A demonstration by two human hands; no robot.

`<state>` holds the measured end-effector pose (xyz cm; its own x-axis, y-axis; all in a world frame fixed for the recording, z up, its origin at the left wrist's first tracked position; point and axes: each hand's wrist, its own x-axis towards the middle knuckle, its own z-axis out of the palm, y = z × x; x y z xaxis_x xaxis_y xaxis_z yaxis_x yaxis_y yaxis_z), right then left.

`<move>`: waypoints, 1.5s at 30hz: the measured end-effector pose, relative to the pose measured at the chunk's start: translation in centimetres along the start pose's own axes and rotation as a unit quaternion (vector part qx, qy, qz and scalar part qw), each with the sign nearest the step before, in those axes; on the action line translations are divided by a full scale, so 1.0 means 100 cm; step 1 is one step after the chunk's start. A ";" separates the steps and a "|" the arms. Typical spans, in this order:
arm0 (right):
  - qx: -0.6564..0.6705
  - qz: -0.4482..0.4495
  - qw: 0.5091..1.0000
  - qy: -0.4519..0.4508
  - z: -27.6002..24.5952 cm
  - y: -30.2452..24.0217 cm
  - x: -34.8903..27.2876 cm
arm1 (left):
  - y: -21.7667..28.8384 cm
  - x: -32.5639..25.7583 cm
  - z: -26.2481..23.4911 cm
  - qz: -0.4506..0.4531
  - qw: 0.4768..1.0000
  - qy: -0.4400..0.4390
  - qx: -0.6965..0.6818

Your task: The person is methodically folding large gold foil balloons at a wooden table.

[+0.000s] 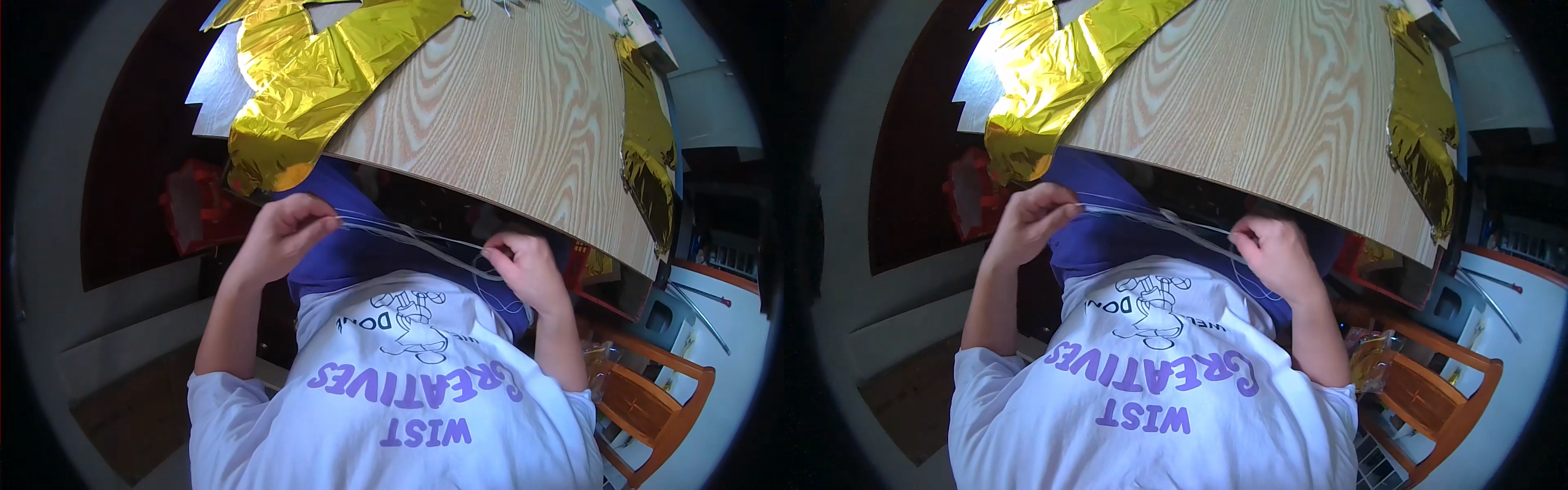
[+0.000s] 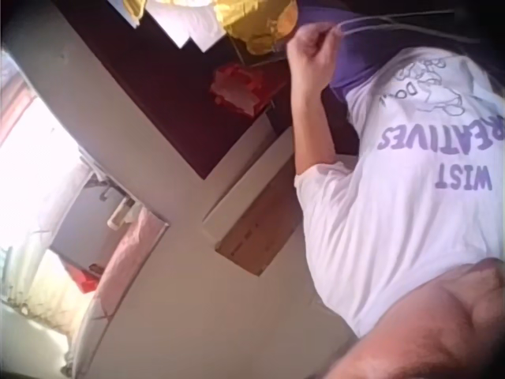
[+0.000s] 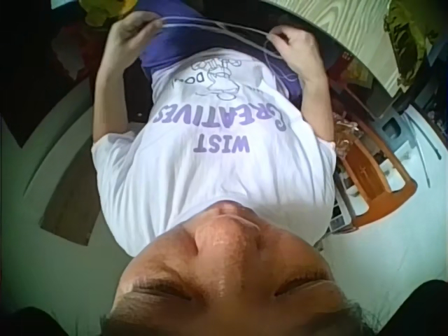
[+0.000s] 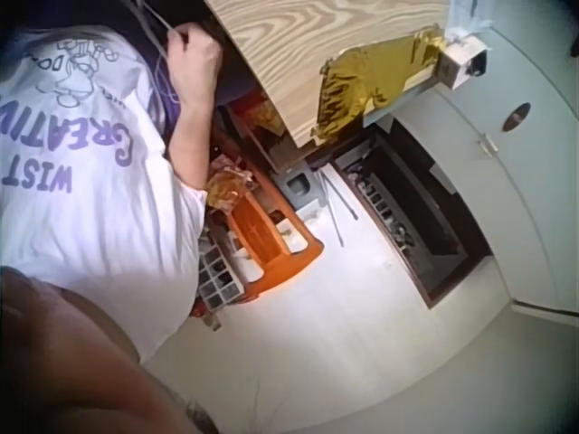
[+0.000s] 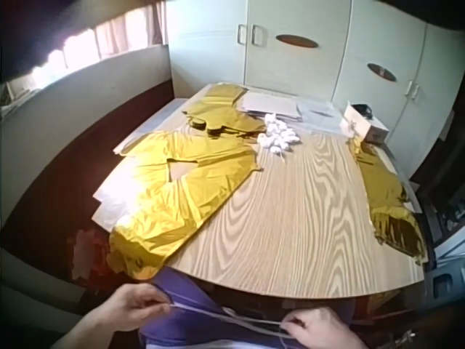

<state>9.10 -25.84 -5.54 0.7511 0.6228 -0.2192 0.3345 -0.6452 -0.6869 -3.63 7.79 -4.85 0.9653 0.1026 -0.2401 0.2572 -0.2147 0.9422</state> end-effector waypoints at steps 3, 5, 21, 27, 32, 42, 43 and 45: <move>-0.108 0.011 0.994 0.015 -0.021 -0.007 -0.013 | 0.030 -0.009 -0.014 0.021 0.997 0.056 -0.051; -0.145 -0.005 0.988 0.047 -0.030 -0.007 -0.024 | 0.043 -0.014 -0.023 0.033 0.998 0.049 -0.029; 0.430 -0.211 0.860 -0.178 -0.009 -0.128 0.021 | 0.143 -0.004 0.023 0.316 0.936 -0.013 0.153; 0.407 -0.187 0.892 -0.064 -0.023 -0.114 0.012 | 0.133 -0.002 0.004 0.297 0.939 0.023 0.170; 0.227 -0.288 0.930 0.016 -0.028 -0.103 0.006 | 0.115 -0.010 0.017 0.154 0.931 -0.288 -0.166; -0.075 -0.489 0.845 0.202 -0.058 -0.138 -0.007 | 0.080 0.022 0.059 0.527 0.819 0.101 0.203; -0.094 -0.467 0.854 0.208 -0.069 -0.139 0.002 | 0.077 0.015 0.066 0.539 0.819 0.053 0.189; 0.008 -0.406 0.892 0.197 -0.054 -0.118 0.026 | 0.087 -0.001 0.070 0.498 0.862 -0.068 0.059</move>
<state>10.23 -19.01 5.71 0.4079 0.6756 0.6141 0.8534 -0.0432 -0.5194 -1.16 -0.84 1.74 0.7042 -0.3031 0.6421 -0.7079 -0.2294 0.6681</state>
